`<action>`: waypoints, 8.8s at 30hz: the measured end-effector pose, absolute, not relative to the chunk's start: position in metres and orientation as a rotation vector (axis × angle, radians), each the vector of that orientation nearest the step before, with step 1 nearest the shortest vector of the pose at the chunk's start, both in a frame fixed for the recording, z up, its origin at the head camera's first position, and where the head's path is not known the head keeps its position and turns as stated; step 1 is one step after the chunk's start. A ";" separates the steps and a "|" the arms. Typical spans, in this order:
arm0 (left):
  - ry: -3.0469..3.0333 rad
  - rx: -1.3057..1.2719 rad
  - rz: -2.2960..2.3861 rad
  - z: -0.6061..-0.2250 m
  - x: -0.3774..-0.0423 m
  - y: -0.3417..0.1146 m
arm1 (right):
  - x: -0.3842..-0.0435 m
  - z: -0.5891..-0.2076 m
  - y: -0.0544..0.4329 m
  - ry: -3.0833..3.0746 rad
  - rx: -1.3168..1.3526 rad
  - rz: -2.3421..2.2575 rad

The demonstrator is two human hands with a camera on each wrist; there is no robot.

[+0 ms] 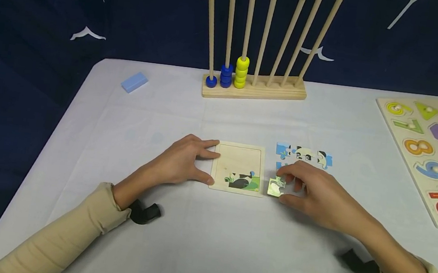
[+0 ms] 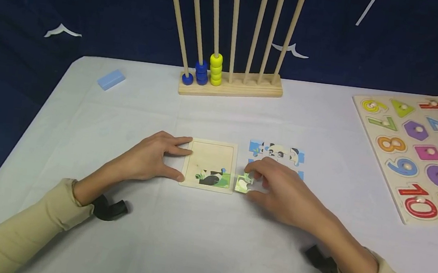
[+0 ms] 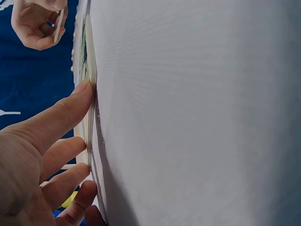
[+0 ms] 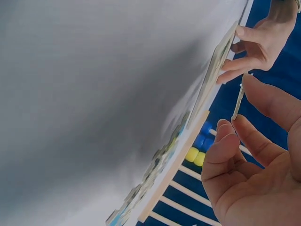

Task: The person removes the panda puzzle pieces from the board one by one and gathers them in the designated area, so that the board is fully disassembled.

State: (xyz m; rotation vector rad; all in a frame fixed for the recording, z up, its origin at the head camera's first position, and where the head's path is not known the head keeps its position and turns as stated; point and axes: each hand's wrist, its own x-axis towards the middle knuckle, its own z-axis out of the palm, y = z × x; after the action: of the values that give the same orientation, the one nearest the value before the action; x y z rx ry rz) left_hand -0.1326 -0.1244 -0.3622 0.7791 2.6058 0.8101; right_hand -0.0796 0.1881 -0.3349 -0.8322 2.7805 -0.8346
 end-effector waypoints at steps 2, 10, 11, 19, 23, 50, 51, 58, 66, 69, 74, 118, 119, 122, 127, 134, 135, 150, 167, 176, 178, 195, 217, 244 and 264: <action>2.606 0.776 0.806 -0.362 -0.133 -0.124 | -0.079 -0.336 0.191 2.789 -0.834 -0.833; 2.608 0.748 0.789 -0.362 -0.134 -0.122 | -0.078 -0.340 0.199 2.789 -0.809 -0.808; 2.608 0.745 0.786 -0.362 -0.134 -0.122 | -0.078 -0.341 0.200 2.788 -0.806 -0.803; 2.608 0.748 0.780 -0.361 -0.134 -0.122 | -0.078 -0.343 0.200 2.775 -0.777 -0.777; 2.607 0.756 0.786 -0.362 -0.134 -0.122 | -0.079 -0.343 0.200 2.769 -0.757 -0.760; 2.600 0.734 0.778 -0.360 -0.133 -0.121 | -0.082 -0.340 0.180 2.734 -0.801 -0.824; 2.601 0.735 0.777 -0.360 -0.133 -0.121 | -0.082 -0.340 0.177 2.726 -0.800 -0.819; 2.602 0.756 0.758 -0.360 -0.134 -0.123 | -0.086 -0.337 0.148 2.664 -0.834 -0.777; 2.589 0.765 0.732 -0.360 -0.136 -0.123 | -0.092 -0.333 0.122 2.633 -0.889 -0.710; 2.586 0.770 0.728 -0.360 -0.137 -0.122 | -0.094 -0.334 0.121 2.627 -0.865 -0.663; 2.588 0.773 0.722 -0.359 -0.137 -0.122 | -0.097 -0.337 0.121 2.597 -0.830 -0.617; 2.577 0.790 0.675 -0.356 -0.136 -0.120 | -0.095 -0.353 0.111 2.673 -0.738 -0.722; 2.578 0.793 0.675 -0.356 -0.136 -0.121 | -0.095 -0.353 0.110 2.682 -0.749 -0.715; 2.579 0.802 0.677 -0.356 -0.135 -0.121 | -0.095 -0.354 0.110 2.702 -0.775 -0.703; 2.580 0.805 0.682 -0.356 -0.136 -0.122 | -0.095 -0.355 0.110 2.691 -0.779 -0.730; 2.575 0.791 0.675 -0.357 -0.136 -0.121 | -0.095 -0.353 0.110 2.666 -0.787 -0.772; 2.575 0.789 0.671 -0.357 -0.136 -0.121 | -0.095 -0.353 0.110 2.659 -0.789 -0.779; 2.577 0.781 0.669 -0.355 -0.136 -0.120 | -0.092 -0.343 0.121 2.635 -0.797 -0.811; 2.585 0.729 0.656 -0.357 -0.135 -0.119 | -0.078 -0.338 0.173 2.659 -0.863 -0.923; 2.583 0.716 0.661 -0.357 -0.135 -0.118 | -0.071 -0.344 0.211 2.783 -0.906 -0.964; 2.582 0.713 0.665 -0.357 -0.135 -0.118 | -0.069 -0.344 0.218 2.812 -0.868 -0.935; 2.586 0.717 0.655 -0.356 -0.134 -0.118 | -0.071 -0.350 0.241 2.874 -0.720 -0.745; 2.584 0.701 0.657 -0.356 -0.134 -0.118 | -0.071 -0.351 0.241 2.945 -0.692 -0.645; 2.591 0.694 0.677 -0.355 -0.134 -0.119 | -0.080 -0.325 0.177 2.699 -0.764 -0.784; 2.576 0.711 0.671 -0.356 -0.134 -0.118 | -0.095 -0.339 0.140 2.605 -0.796 -0.531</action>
State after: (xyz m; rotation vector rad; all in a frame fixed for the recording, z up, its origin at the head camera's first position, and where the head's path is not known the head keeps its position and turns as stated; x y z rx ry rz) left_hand -0.1339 -0.1184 -0.3559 0.7112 2.5759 0.6709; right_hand -0.0953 0.1399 -0.3394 -0.7963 2.6052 -0.5307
